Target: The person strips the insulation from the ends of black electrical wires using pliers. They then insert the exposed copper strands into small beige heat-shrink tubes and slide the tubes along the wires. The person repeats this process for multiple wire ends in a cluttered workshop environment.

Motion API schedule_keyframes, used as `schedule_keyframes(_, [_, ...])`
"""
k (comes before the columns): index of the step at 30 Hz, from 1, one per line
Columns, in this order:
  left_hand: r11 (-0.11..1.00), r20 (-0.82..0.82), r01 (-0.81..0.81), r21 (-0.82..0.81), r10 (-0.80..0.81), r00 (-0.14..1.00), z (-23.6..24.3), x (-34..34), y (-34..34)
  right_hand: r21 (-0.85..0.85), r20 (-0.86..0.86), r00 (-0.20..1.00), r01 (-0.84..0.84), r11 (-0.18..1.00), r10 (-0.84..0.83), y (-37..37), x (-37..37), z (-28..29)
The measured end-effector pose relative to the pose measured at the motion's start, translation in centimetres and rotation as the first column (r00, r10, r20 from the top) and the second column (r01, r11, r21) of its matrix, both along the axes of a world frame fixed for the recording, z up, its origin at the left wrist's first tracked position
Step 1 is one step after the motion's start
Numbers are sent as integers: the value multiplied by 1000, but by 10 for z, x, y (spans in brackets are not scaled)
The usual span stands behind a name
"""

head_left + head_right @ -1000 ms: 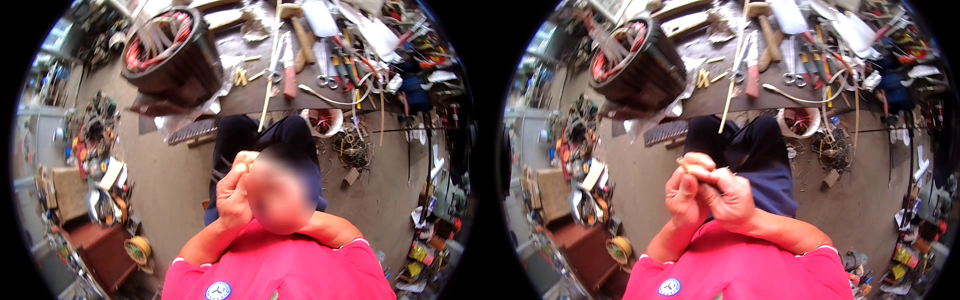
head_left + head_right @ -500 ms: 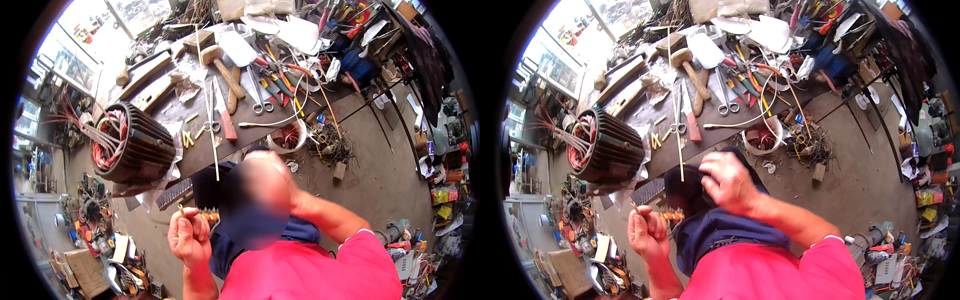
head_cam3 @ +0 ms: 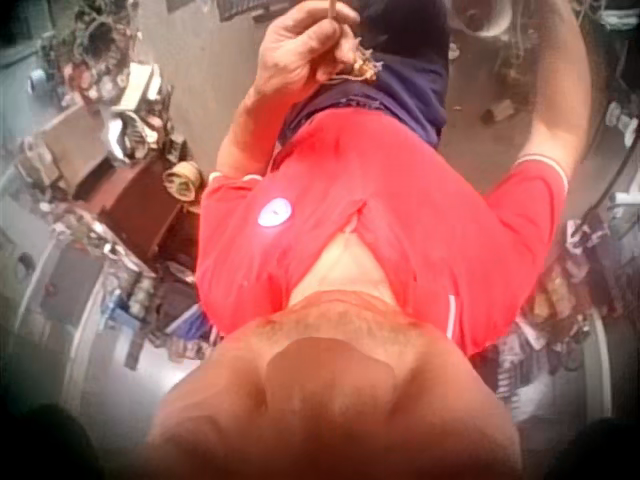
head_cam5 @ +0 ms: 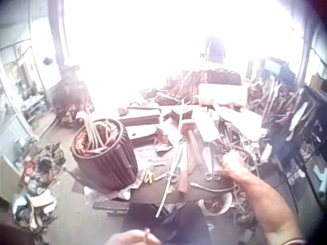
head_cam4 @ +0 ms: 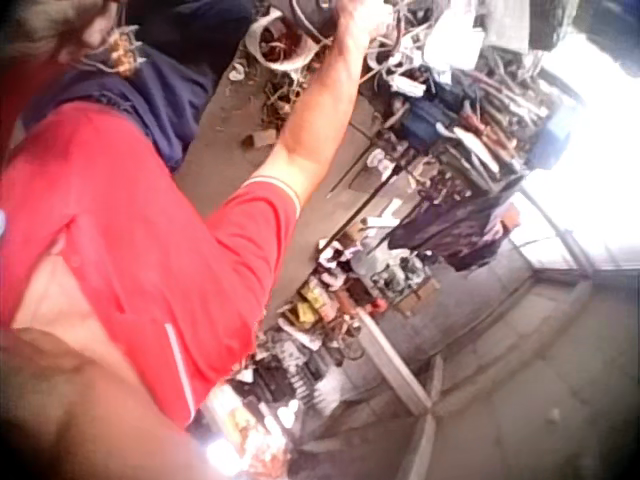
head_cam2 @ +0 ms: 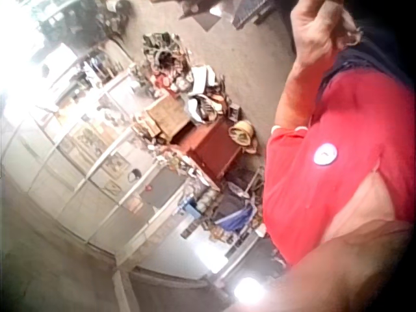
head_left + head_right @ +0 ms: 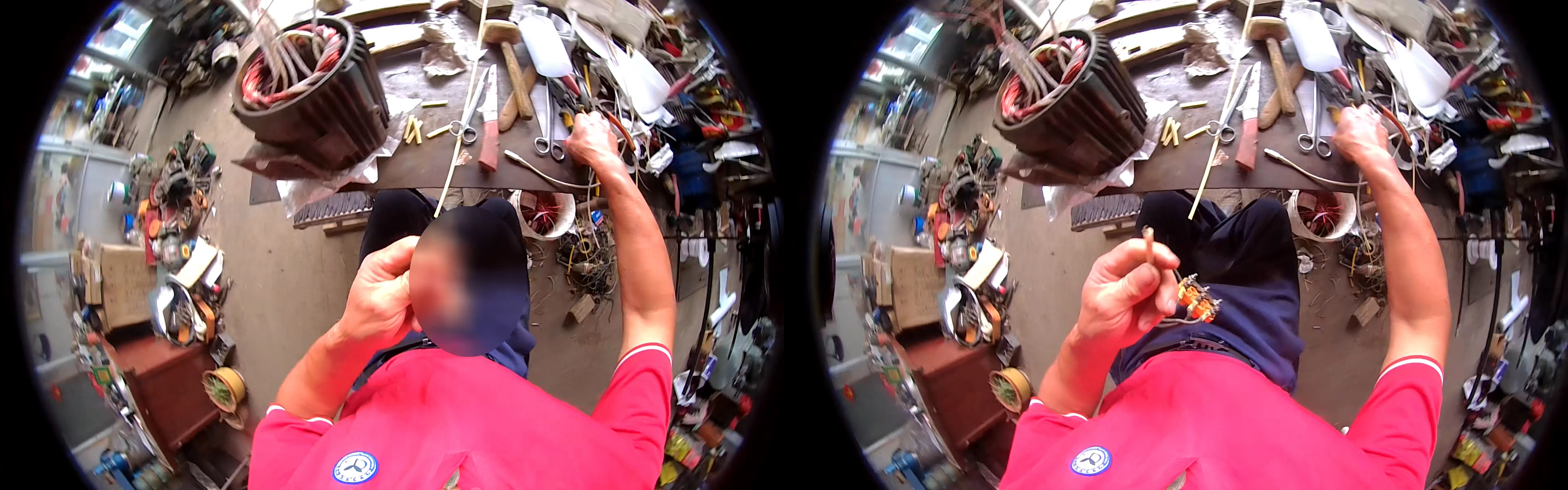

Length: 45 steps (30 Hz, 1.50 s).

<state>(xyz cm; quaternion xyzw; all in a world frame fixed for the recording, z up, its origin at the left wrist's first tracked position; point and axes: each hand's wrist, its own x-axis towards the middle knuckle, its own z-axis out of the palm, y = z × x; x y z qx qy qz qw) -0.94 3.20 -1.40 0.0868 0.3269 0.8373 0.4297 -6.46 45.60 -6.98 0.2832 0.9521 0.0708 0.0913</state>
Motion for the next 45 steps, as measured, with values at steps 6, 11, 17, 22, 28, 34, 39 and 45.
schedule_keyframes(6, [985,-110,84,-154,-102,989,14,-8,-4,-823,-275,841,45,566,-465,51,27,3])
schedule_keyframes(11, [909,-235,142,-391,-248,940,25,-12,-25,-802,-562,775,-427,418,-288,-46,105,65])
schedule_keyframes(17, [887,-482,148,-438,-370,794,28,-18,-27,24,-493,555,-761,649,670,-135,160,128])
schedule_keyframes(22, [869,-489,192,-455,-424,762,20,-14,-33,96,-368,506,-813,574,780,-153,161,144])
schedule_keyframes(28, [862,-456,234,-450,-447,770,16,-11,-34,86,-278,499,-838,538,821,-158,160,153])
schedule_keyframes(34, [862,-469,277,-426,-471,747,10,-12,-32,104,-233,484,-850,516,843,-162,156,155])
schedule_keyframes(39, [859,-469,290,-422,-480,741,5,-14,-32,28,-187,510,-852,523,840,-160,157,160])
schedule_keyframes(45, [859,-457,302,-413,-482,747,4,-15,-34,104,-160,503,-847,521,849,-164,153,162])
